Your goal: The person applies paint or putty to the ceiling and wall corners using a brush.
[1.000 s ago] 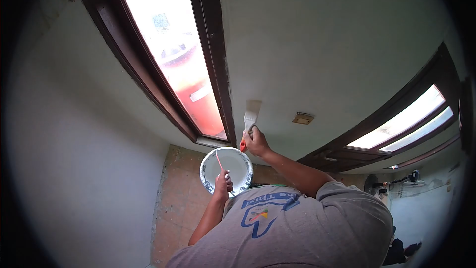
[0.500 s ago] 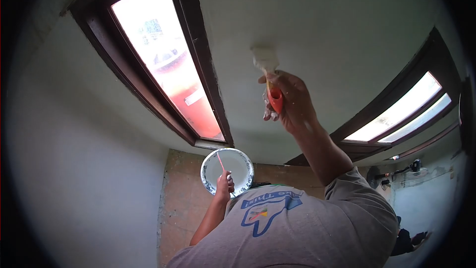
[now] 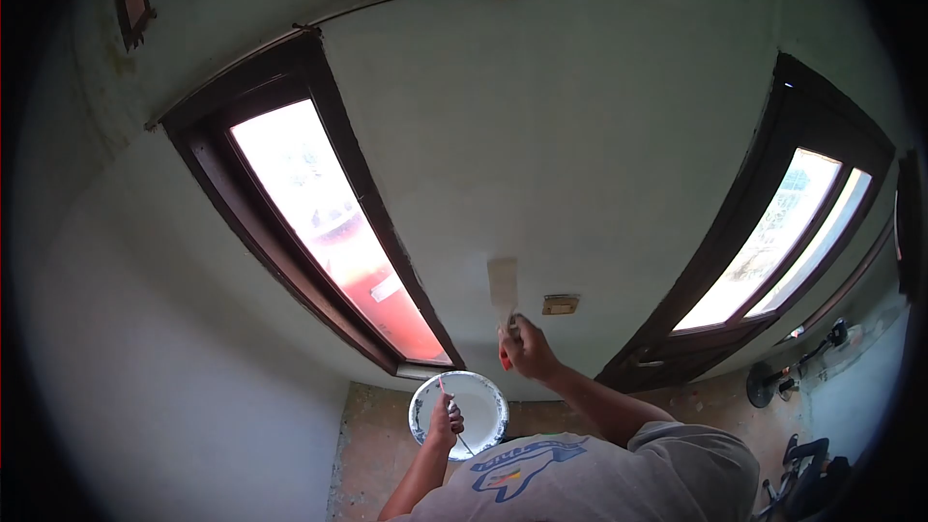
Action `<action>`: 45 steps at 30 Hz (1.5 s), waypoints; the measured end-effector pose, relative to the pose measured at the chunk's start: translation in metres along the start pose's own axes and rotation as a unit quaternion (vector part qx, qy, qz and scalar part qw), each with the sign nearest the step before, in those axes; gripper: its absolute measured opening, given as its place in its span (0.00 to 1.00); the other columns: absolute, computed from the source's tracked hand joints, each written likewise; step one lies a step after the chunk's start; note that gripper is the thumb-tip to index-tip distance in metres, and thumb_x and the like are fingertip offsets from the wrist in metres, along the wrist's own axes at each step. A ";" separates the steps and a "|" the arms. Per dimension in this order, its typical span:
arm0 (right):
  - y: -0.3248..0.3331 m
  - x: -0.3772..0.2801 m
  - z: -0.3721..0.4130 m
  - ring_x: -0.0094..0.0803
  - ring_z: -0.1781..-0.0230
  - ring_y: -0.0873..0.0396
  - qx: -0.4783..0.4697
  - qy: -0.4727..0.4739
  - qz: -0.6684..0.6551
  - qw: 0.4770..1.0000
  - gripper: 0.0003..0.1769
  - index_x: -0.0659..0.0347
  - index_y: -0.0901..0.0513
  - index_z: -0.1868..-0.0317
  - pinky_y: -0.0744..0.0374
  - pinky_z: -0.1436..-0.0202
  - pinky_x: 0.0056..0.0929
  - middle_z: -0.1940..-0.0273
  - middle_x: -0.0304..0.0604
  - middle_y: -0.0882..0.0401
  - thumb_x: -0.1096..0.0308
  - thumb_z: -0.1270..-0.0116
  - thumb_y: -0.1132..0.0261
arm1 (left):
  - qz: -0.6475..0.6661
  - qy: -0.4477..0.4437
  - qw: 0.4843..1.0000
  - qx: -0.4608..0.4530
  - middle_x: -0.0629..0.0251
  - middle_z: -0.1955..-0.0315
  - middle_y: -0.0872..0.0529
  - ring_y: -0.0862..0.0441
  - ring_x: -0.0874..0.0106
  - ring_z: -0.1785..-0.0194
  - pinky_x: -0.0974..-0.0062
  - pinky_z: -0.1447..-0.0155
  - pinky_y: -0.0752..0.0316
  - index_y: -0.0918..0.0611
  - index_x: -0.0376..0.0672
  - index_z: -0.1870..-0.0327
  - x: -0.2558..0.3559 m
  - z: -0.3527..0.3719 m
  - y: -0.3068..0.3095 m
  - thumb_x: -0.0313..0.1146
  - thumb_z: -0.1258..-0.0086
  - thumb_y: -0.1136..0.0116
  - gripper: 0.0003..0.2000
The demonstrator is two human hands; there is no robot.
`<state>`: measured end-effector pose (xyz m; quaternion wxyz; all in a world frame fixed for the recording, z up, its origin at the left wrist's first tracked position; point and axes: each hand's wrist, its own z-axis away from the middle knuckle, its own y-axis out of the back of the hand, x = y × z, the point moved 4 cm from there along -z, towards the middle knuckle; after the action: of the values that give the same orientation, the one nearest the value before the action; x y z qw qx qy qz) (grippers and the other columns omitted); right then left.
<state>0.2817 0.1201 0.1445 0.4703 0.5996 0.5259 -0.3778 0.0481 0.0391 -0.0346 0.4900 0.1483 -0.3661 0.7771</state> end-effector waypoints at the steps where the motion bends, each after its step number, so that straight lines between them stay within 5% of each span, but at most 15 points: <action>1: -0.001 0.027 0.017 0.36 0.73 0.16 -0.028 -0.044 0.048 0.997 0.15 0.65 0.24 0.55 0.20 0.66 0.36 0.74 0.46 0.17 0.59 0.26 0.39 | 0.001 -0.002 1.000 0.000 0.80 0.90 0.48 0.52 0.80 0.89 0.77 0.81 0.58 0.44 0.57 0.85 0.002 -0.001 -0.001 0.51 0.35 0.47 0.23; 4: 0.003 0.089 0.061 0.29 0.74 0.19 -0.185 -0.281 0.071 0.939 0.17 0.66 0.21 0.57 0.22 0.68 0.33 0.74 0.45 0.17 0.58 0.24 0.43 | 0.009 0.001 1.000 -0.024 0.80 0.90 0.48 0.51 0.80 0.88 0.76 0.80 0.56 0.42 0.56 0.84 0.003 -0.002 0.001 0.55 0.29 0.51 0.25; 5: 0.012 0.105 0.071 0.29 0.74 0.19 -0.190 -0.283 0.072 0.937 0.17 0.66 0.21 0.57 0.22 0.68 0.33 0.74 0.45 0.17 0.58 0.24 0.43 | 0.013 0.003 1.000 -0.020 0.80 0.90 0.48 0.51 0.80 0.88 0.76 0.80 0.56 0.42 0.56 0.84 0.001 -0.002 0.001 0.55 0.29 0.51 0.25; 8: 0.028 0.145 0.099 0.45 0.68 0.14 -0.265 -0.343 0.170 0.885 0.15 0.65 0.16 0.59 0.20 0.59 0.43 0.69 0.54 0.15 0.61 0.28 0.41 | 0.059 -0.043 0.996 -0.053 0.78 0.88 0.47 0.50 0.77 0.86 0.74 0.76 0.54 0.38 0.53 0.79 -0.001 -0.003 -0.007 0.70 0.23 0.73 0.32; 10: 0.026 0.153 0.110 0.51 0.62 0.15 -0.308 -0.265 0.291 0.866 0.13 0.62 0.13 0.61 0.21 0.55 0.46 0.64 0.56 0.14 0.63 0.30 0.40 | 0.089 -0.041 0.995 -0.029 0.78 0.85 0.46 0.49 0.78 0.84 0.77 0.77 0.53 0.38 0.53 0.78 0.001 0.002 -0.012 0.73 0.26 0.72 0.32; 12: 0.014 0.143 0.112 0.56 0.57 0.16 -0.286 -0.206 0.257 0.900 0.13 0.61 0.13 0.61 0.21 0.54 0.49 0.61 0.59 0.15 0.62 0.32 0.40 | 0.093 -0.054 0.994 -0.025 0.77 0.84 0.44 0.48 0.78 0.82 0.78 0.76 0.51 0.37 0.53 0.75 0.003 0.005 -0.017 0.75 0.28 0.71 0.32; 17: -0.030 0.170 0.091 0.59 0.60 0.18 -0.349 -0.182 0.326 0.859 0.14 0.64 0.15 0.61 0.23 0.55 0.53 0.64 0.61 0.17 0.64 0.31 0.44 | 0.078 -0.088 0.991 -0.062 0.79 0.81 0.42 0.48 0.81 0.81 0.79 0.75 0.52 0.36 0.51 0.70 -0.014 -0.001 -0.013 0.80 0.34 0.68 0.35; 22: -0.094 0.190 0.086 0.59 0.55 0.19 -0.395 -0.171 0.374 0.821 0.11 0.67 0.16 0.61 0.21 0.49 0.53 0.56 0.63 0.18 0.68 0.32 0.41 | 0.078 -0.059 0.992 -0.083 0.79 0.81 0.43 0.50 0.82 0.81 0.78 0.75 0.55 0.36 0.51 0.68 -0.020 0.002 0.004 0.69 0.26 0.68 0.28; 27: -0.149 0.229 0.090 0.52 0.50 0.18 -0.460 -0.016 0.493 0.738 0.08 0.65 0.14 0.61 0.17 0.49 0.46 0.51 0.58 0.21 0.74 0.38 0.37 | 0.049 -0.033 0.996 -0.060 0.80 0.81 0.41 0.49 0.83 0.81 0.80 0.77 0.54 0.34 0.50 0.70 -0.025 0.004 0.009 0.56 0.26 0.59 0.20; 28: -0.170 0.238 0.095 0.49 0.50 0.17 -0.452 0.000 0.504 0.736 0.08 0.65 0.14 0.61 0.16 0.51 0.43 0.52 0.57 0.20 0.75 0.39 0.37 | 0.064 -0.027 0.996 -0.054 0.79 0.81 0.40 0.49 0.84 0.81 0.81 0.77 0.54 0.33 0.49 0.71 -0.017 0.012 0.018 0.48 0.29 0.56 0.14; 38: -0.162 0.273 0.116 0.52 0.52 0.17 -0.439 0.019 0.490 0.752 0.09 0.67 0.14 0.61 0.16 0.51 0.44 0.55 0.58 0.19 0.74 0.40 0.37 | 0.082 -0.004 0.993 -0.088 0.83 0.83 0.42 0.50 0.86 0.83 0.82 0.77 0.54 0.32 0.52 0.71 -0.027 0.010 0.028 0.43 0.29 0.60 0.10; 41: -0.138 0.240 0.105 0.53 0.54 0.16 -0.422 -0.011 0.455 0.784 0.10 0.67 0.14 0.61 0.17 0.51 0.46 0.60 0.59 0.18 0.69 0.37 0.36 | 0.065 0.001 0.996 -0.054 0.83 0.83 0.42 0.50 0.86 0.83 0.82 0.79 0.55 0.32 0.51 0.72 -0.024 0.005 0.026 0.43 0.31 0.59 0.10; 43: -0.113 0.243 0.105 0.54 0.57 0.17 -0.357 -0.178 0.352 0.847 0.12 0.66 0.15 0.64 0.20 0.51 0.46 0.66 0.61 0.18 0.64 0.34 0.36 | 0.007 0.001 0.999 0.040 0.82 0.84 0.41 0.50 0.85 0.85 0.81 0.80 0.56 0.32 0.51 0.73 -0.014 0.008 0.023 0.44 0.33 0.56 0.11; 44: -0.100 0.252 0.107 0.43 0.70 0.17 -0.315 -0.160 0.309 0.883 0.18 0.64 0.14 0.66 0.21 0.64 0.40 0.73 0.54 0.18 0.56 0.28 0.38 | 0.019 0.002 0.999 0.041 0.81 0.84 0.41 0.50 0.85 0.85 0.79 0.81 0.57 0.33 0.51 0.75 -0.015 0.001 0.024 0.44 0.34 0.54 0.11; 45: -0.086 0.246 0.103 0.43 0.70 0.17 -0.311 -0.157 0.309 0.885 0.18 0.64 0.14 0.66 0.21 0.64 0.40 0.73 0.54 0.18 0.56 0.28 0.38 | 0.016 -0.002 0.999 0.038 0.81 0.84 0.41 0.50 0.85 0.85 0.79 0.81 0.57 0.33 0.51 0.75 -0.015 -0.001 0.021 0.44 0.34 0.54 0.11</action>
<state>0.2412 0.0892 -0.1306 0.8020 0.4876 0.3235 -0.1196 0.0367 0.0245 -0.0529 0.4709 0.1622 -0.3396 0.7979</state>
